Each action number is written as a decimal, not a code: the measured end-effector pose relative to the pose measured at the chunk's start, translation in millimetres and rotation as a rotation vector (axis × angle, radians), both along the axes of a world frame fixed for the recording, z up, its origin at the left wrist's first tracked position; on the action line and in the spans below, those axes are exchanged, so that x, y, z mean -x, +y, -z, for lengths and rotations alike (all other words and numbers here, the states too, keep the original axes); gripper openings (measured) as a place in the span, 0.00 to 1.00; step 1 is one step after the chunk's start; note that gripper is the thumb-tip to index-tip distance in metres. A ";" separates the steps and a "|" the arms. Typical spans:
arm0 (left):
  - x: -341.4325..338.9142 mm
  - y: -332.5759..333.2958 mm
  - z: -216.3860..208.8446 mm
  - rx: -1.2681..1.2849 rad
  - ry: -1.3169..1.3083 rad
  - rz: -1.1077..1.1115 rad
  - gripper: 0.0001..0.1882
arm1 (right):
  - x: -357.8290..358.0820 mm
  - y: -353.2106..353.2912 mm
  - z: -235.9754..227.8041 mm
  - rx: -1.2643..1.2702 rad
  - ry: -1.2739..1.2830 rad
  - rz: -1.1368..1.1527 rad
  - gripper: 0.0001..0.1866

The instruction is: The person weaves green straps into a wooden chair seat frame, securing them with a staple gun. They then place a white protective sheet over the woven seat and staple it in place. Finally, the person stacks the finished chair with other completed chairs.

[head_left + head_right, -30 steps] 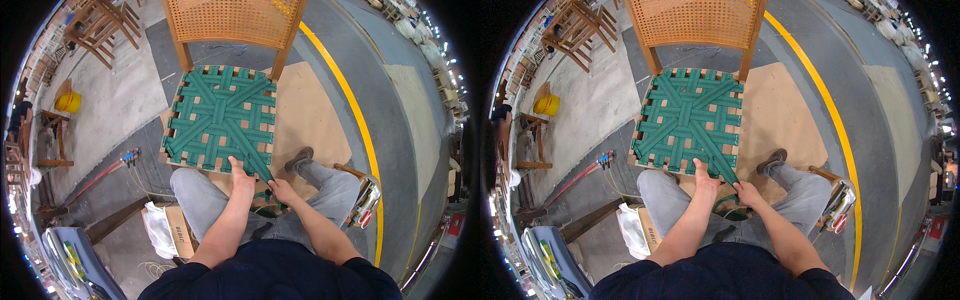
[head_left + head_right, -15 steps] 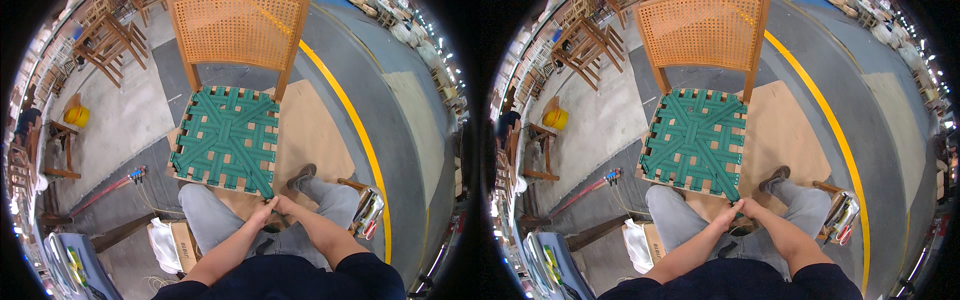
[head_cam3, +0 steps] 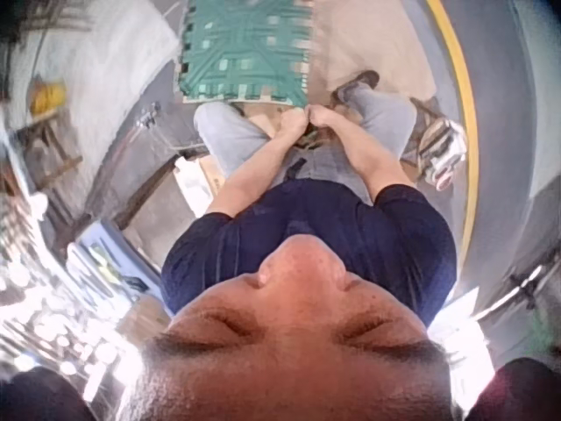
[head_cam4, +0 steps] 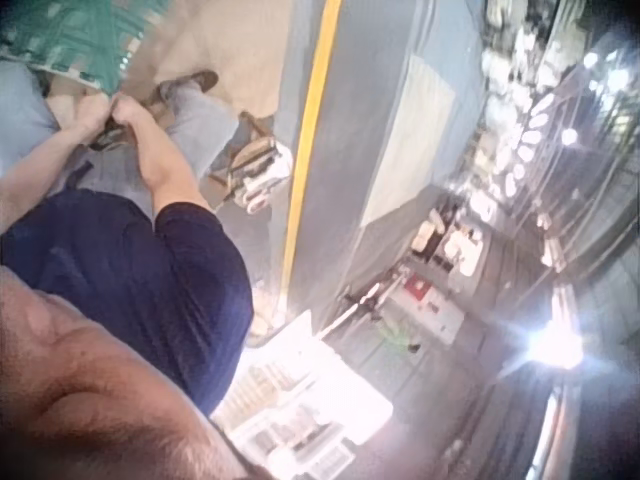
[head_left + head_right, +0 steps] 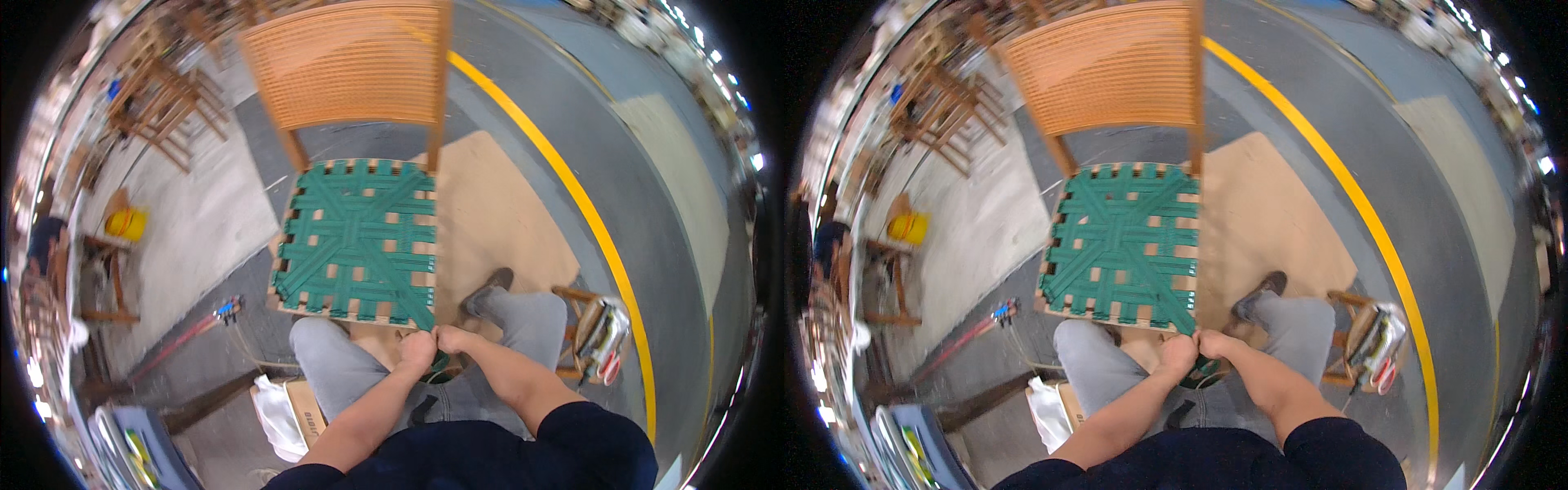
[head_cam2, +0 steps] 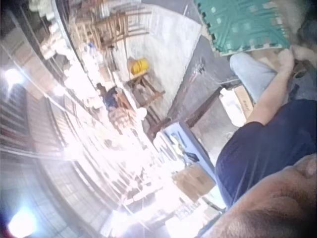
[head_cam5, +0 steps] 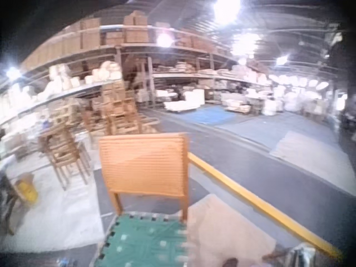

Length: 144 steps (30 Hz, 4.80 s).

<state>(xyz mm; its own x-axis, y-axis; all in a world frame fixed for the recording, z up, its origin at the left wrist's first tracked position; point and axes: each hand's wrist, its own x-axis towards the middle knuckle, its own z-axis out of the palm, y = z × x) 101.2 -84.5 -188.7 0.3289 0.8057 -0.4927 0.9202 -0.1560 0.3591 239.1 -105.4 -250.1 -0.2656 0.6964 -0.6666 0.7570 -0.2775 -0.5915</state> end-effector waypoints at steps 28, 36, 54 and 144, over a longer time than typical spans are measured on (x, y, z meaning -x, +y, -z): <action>13.8 -0.2 17.9 -0.067 -0.001 0.076 0.32 | -275.8 -167.3 -177.5 -0.633 -0.139 1.560 0.12; 12.0 -1.5 30.2 -0.028 -0.051 0.121 0.30 | -96.4 -3.5 -247.3 -0.149 0.253 0.948 0.19; 20.7 -4.7 27.7 -0.072 -0.117 0.159 0.13 | -4.9 53.0 -159.9 -0.078 0.008 0.429 0.19; 59.0 71.3 -43.7 0.874 -1.000 -0.729 0.18 | -312.6 -249.8 -192.8 -0.270 0.446 2.018 0.18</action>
